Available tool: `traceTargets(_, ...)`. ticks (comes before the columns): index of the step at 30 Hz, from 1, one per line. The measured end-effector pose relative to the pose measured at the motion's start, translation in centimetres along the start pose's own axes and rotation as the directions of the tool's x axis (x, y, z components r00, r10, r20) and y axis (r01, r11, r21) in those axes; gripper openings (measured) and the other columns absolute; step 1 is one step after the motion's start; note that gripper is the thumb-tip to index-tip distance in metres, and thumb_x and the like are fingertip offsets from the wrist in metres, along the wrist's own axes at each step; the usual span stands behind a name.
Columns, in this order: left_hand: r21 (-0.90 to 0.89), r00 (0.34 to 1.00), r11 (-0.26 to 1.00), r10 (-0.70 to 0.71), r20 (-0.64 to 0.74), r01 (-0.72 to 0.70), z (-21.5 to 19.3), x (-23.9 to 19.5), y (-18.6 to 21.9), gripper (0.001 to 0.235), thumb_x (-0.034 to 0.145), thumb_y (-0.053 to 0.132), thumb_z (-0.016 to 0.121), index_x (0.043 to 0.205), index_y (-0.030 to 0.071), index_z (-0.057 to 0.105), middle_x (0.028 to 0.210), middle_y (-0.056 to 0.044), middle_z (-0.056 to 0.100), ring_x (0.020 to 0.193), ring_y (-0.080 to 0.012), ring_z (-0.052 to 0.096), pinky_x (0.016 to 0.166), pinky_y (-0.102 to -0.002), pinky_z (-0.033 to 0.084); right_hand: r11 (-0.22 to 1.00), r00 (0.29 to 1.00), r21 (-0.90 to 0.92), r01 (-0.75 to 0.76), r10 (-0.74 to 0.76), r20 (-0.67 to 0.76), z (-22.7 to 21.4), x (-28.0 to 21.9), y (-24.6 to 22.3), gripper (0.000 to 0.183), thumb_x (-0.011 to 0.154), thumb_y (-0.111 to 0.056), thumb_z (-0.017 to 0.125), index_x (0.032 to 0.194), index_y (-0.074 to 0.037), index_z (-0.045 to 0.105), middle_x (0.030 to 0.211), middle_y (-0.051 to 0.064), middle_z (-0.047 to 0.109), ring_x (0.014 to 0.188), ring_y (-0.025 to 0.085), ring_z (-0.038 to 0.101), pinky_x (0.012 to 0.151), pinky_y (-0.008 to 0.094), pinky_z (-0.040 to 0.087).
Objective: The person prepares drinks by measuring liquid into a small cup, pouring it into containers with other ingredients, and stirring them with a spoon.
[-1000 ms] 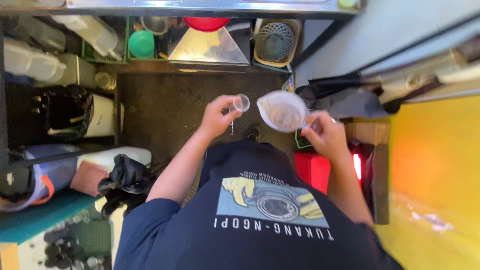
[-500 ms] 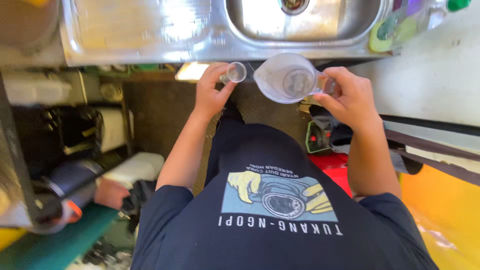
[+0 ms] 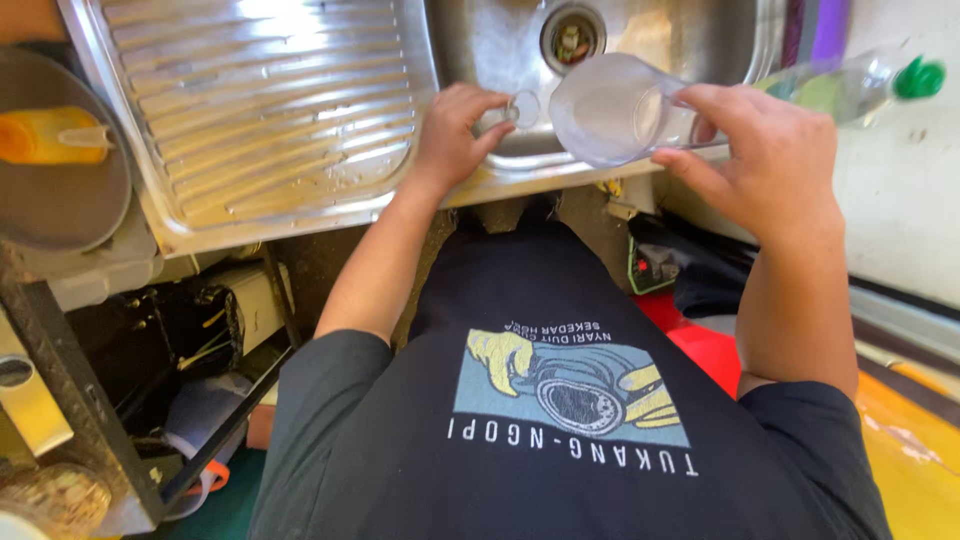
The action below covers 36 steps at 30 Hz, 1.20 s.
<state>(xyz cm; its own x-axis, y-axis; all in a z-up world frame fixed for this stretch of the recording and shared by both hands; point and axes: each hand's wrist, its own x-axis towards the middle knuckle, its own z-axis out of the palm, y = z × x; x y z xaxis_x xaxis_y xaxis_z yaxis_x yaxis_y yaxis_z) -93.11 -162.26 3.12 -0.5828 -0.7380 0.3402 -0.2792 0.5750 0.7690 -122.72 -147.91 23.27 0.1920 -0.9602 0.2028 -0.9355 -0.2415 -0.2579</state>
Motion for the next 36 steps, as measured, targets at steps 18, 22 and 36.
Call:
traceTargets(18, 0.049, 0.995, 0.994, -0.091, -0.035, 0.093, 4.1, 3.4, 0.0, 0.025, 0.084, 0.026, 0.086, 0.105, 0.017, 0.076, 0.098, 0.0, 0.076, 0.097, -0.0227, 0.067, 0.087, -0.038, 0.045, 0.959, 0.981, -0.252, 0.128, -0.085, 0.174, -1.6, 7.2, 1.9, 0.045, 0.092, -0.058, 0.08, 0.123, -0.027, 0.075, 0.087, -0.003, 0.065, 0.069, 0.021, 0.065, 0.055, 0.035, 0.044)
traceTargets(22, 0.051, 0.994, 0.993, -0.107, -0.032, 0.108, 4.3, 3.7, 0.0, 0.026, 0.083, 0.026, 0.086, 0.105, 0.016, 0.076, 0.098, -0.001, 0.075, 0.098, -0.0234, 0.067, 0.087, -0.038, 0.045, 0.966, 0.982, -0.227, 0.121, -0.083, 0.17, -1.0, 7.1, 2.5, 0.044, 0.091, -0.057, 0.08, 0.122, -0.026, 0.074, 0.087, -0.002, 0.065, 0.07, 0.021, 0.066, 0.056, 0.035, 0.046)
traceTargets(36, 0.699, 0.905, 0.712, -0.253, 0.343, -0.066, 2.9, 5.0, -1.3, 0.018, 0.076, 0.022, 0.071, 0.09, 0.012, 0.075, 0.091, -0.009, 0.069, 0.084, -0.0286, 0.068, 0.074, -0.045, 0.048, 0.984, 0.98, 0.028, -0.174, 0.17, 0.102, 4.4, 0.9, 8.2, 0.046, 0.092, -0.046, 0.082, 0.127, -0.017, 0.072, 0.086, 0.0, 0.068, 0.074, 0.022, 0.067, 0.06, 0.037, 0.049)
